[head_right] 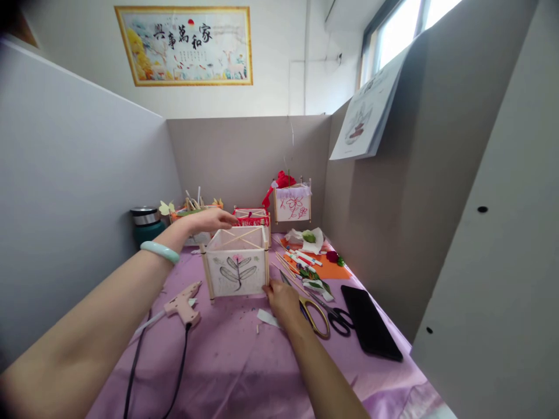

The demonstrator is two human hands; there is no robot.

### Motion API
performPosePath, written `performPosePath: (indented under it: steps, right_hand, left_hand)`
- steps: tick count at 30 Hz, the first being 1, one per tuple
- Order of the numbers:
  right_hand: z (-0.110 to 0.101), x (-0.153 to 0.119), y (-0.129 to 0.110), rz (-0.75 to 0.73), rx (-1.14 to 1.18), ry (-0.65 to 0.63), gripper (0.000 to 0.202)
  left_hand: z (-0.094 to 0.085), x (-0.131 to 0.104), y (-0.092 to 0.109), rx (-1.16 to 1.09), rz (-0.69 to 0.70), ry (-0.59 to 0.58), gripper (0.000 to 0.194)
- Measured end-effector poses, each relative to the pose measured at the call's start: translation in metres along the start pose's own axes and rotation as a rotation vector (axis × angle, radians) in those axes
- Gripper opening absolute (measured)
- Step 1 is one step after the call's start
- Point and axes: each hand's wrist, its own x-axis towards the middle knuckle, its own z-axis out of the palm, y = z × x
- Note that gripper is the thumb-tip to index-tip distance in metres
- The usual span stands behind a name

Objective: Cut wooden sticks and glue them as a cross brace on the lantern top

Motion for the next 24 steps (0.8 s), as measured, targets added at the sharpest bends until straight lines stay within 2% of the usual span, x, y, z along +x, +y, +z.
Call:
performPosePath:
  steps: [4, 7, 9, 11, 14, 17, 19, 21, 24]
  right_hand:
    - [0.0, -0.001, 0.0, -0.006, -0.004, 0.001, 0.03]
    - [0.0, -0.002, 0.001, -0.016, -0.006, -0.003, 0.03]
    - [0.0, -0.002, 0.001, -0.022, -0.008, -0.004, 0.03]
    - [0.001, -0.001, 0.002, -0.026, -0.009, -0.002, 0.03]
    - [0.003, -0.001, 0.003, -0.03, -0.011, 0.004, 0.031]
    - [0.005, -0.001, 0.004, -0.038, -0.011, 0.008, 0.03]
    - [0.006, -0.001, 0.004, -0.044, -0.011, 0.01, 0.031]
    - [0.006, -0.001, 0.004, -0.049, -0.011, 0.01, 0.032]
    - [0.007, 0.0, 0.005, -0.059, -0.006, 0.008, 0.032]
  left_hand:
    - [-0.005, -0.049, -0.008, -0.008, -0.137, 0.247, 0.032]
    - [0.012, -0.094, -0.015, 0.02, -0.308, 0.348, 0.029]
    - [0.034, -0.123, -0.018, 0.048, -0.447, 0.347, 0.027]
    - [0.064, -0.15, -0.015, 0.066, -0.578, 0.302, 0.026]
    - [0.115, -0.179, 0.004, 0.076, -0.688, 0.225, 0.03]
    - [0.157, -0.191, 0.033, 0.076, -0.704, 0.177, 0.04]
    - [0.173, -0.191, 0.049, 0.093, -0.716, 0.167, 0.043]
    - [0.18, -0.188, 0.056, 0.114, -0.738, 0.149, 0.045]
    - [0.181, -0.182, 0.054, 0.124, -0.756, 0.124, 0.043]
